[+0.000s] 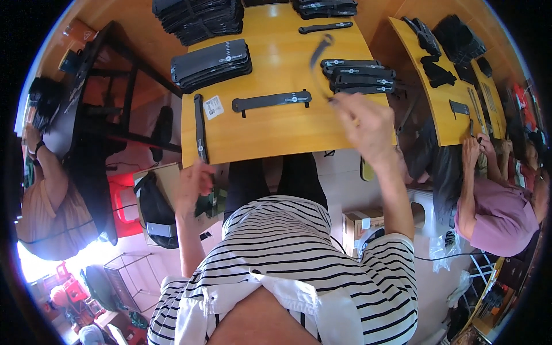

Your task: Assembling small metal hardware components onto leather watch-style straps.

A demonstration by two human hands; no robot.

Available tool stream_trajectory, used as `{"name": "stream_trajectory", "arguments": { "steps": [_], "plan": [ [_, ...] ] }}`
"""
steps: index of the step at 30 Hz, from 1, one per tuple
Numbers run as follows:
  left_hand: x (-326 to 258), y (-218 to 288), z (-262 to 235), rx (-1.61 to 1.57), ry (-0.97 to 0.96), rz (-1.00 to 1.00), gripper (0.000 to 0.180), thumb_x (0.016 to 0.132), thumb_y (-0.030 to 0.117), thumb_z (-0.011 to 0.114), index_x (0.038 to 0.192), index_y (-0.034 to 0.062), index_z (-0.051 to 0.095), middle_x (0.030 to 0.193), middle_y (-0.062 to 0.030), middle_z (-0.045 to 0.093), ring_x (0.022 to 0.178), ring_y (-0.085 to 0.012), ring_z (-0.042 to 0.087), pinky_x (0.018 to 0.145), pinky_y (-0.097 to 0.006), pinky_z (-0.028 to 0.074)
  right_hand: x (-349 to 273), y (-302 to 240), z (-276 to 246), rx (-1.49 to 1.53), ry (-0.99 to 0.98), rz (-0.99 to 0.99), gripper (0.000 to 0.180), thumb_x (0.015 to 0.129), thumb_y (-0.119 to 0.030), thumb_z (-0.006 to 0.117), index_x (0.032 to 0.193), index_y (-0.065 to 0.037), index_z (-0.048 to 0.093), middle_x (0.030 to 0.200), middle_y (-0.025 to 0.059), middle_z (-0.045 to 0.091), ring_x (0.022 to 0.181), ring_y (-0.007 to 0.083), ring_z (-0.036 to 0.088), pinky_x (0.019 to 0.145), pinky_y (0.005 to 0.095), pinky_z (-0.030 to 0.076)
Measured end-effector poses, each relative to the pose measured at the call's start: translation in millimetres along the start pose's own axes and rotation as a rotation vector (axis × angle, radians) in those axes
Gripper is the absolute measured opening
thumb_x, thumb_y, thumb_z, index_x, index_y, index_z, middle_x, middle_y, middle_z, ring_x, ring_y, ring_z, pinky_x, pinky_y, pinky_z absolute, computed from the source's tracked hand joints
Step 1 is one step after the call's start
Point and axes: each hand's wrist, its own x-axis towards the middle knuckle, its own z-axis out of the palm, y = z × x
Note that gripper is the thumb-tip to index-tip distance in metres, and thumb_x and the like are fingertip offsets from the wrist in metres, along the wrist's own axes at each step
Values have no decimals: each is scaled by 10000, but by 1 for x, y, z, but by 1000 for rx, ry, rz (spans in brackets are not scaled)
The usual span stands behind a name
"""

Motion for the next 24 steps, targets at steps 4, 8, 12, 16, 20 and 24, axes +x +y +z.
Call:
{"name": "stream_trajectory", "arguments": {
  "steps": [4, 8, 12, 16, 20, 24],
  "plan": [
    [-9, 36, 53, -352, -497, 159, 457, 928, 435, 414, 993, 25, 605, 616, 0, 535, 529, -77, 510, 479, -188, 391, -10, -30, 28, -44, -246, -398, 207, 653, -56, 661, 860, -63, 652, 612, 20, 528, 503, 146, 543, 447, 264, 438],
    [20, 30, 81, -979, -641, 83, 387, 938, 360, 442, 1003, 7, 588, 658, -10, 552, 542, -60, 498, 472, -181, 382, -31, -39, 52, 15, -283, -474, 193, 673, -86, 667, 863, -64, 653, 591, 10, 477, 492, 132, 518, 430, 248, 419],
    [19, 40, 97, -984, -274, 242, 312, 953, 262, 440, 970, -11, 589, 663, -11, 555, 531, -54, 492, 471, -181, 387, -51, -32, 50, 393, -395, 320, 322, 715, -128, 672, 1017, -33, 611, 675, 43, 549, 575, 150, 541, 492, 272, 424],
    [18, 43, 111, -956, -173, 240, 285, 950, 233, 446, 999, -7, 592, 743, -35, 599, 593, -70, 565, 516, -194, 487, -63, -39, 73, 818, -282, 807, 256, 810, -170, 637, 983, 18, 615, 621, 22, 529, 592, 92, 491, 495, 243, 377],
    [17, 37, 118, -1002, -252, 198, 267, 940, 217, 466, 1013, -7, 591, 787, -48, 616, 627, -78, 592, 535, -201, 517, -78, -27, 84, 1146, -357, 1113, 158, 848, -158, 573, 861, -10, 628, 580, -6, 516, 420, 12, 360, 383, 161, 233],
    [26, 29, 109, -1090, -165, 98, 200, 900, 161, 536, 997, -1, 603, 814, -47, 626, 626, -87, 602, 550, -203, 525, -82, -7, 80, 1097, -309, 1133, 142, 832, -149, 605, 775, -19, 617, 565, -13, 512, 395, 13, 351, 367, 157, 222]
  ]
}}
